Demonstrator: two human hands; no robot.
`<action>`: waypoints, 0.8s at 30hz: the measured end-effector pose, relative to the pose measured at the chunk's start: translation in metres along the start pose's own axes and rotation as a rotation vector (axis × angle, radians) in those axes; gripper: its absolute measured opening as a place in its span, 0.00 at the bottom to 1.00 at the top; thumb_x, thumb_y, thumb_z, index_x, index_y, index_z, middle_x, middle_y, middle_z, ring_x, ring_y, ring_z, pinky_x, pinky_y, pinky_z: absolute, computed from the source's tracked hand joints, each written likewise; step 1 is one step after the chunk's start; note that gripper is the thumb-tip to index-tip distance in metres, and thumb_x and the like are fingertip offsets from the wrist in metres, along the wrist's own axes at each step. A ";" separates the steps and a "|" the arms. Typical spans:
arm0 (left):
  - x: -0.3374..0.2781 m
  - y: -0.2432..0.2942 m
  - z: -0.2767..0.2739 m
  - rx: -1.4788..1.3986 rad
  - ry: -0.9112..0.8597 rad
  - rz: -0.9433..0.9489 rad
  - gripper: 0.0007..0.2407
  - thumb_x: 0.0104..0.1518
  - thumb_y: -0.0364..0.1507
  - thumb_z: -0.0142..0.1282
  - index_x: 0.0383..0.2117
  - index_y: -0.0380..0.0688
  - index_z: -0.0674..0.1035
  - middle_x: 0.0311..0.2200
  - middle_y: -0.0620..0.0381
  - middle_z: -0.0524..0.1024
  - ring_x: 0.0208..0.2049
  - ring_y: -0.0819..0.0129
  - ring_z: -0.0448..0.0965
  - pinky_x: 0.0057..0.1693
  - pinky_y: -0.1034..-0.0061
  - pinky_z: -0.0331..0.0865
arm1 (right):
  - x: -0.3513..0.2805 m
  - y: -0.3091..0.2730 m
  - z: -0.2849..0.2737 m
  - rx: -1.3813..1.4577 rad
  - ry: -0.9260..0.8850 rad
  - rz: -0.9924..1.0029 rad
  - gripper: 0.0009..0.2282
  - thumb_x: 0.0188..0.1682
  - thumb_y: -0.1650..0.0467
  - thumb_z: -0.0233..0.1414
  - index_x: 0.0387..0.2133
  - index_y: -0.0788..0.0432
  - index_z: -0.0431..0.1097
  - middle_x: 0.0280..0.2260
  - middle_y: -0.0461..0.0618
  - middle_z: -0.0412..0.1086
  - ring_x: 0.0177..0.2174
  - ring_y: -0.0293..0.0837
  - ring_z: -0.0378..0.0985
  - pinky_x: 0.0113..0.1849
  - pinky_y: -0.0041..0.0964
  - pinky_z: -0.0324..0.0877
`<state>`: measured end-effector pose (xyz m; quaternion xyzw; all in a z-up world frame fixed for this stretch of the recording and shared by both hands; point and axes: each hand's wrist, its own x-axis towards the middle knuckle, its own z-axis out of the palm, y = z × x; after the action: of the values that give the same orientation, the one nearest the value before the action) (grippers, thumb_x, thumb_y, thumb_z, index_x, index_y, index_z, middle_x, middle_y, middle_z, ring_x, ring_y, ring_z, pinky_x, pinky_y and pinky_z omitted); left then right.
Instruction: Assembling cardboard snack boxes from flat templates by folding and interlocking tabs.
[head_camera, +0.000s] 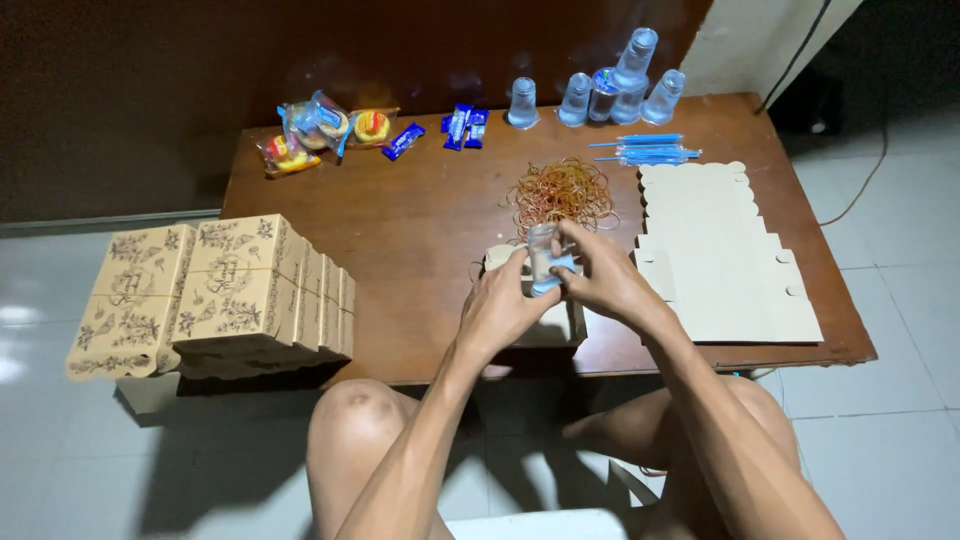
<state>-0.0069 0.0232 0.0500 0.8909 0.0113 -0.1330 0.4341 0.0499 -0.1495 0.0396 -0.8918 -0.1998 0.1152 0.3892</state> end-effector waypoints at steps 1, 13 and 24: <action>-0.002 0.005 -0.002 -0.001 -0.003 -0.003 0.29 0.54 0.47 0.57 0.57 0.39 0.71 0.50 0.38 0.78 0.55 0.37 0.76 0.57 0.43 0.68 | 0.004 0.010 0.001 0.001 -0.002 0.003 0.12 0.45 0.78 0.57 0.41 0.55 0.68 0.43 0.62 0.75 0.49 0.67 0.77 0.49 0.61 0.73; 0.018 -0.021 0.012 -0.042 0.076 0.266 0.30 0.50 0.32 0.59 0.64 0.50 0.69 0.53 0.40 0.74 0.56 0.36 0.74 0.57 0.47 0.71 | 0.018 0.016 -0.038 0.440 -0.158 0.208 0.28 0.36 0.78 0.67 0.53 0.60 0.69 0.45 0.64 0.72 0.44 0.53 0.73 0.51 0.49 0.69; 0.037 -0.053 0.029 0.447 -0.105 0.148 0.22 0.44 0.37 0.68 0.44 0.44 0.76 0.35 0.44 0.81 0.45 0.41 0.82 0.49 0.49 0.75 | 0.041 0.074 0.008 -0.319 -0.403 0.196 0.24 0.31 0.67 0.74 0.45 0.52 0.81 0.41 0.57 0.76 0.43 0.56 0.81 0.47 0.48 0.76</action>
<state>0.0149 0.0302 -0.0175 0.9550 -0.1066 -0.1462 0.2349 0.1031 -0.1722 -0.0224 -0.9161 -0.2017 0.2944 0.1830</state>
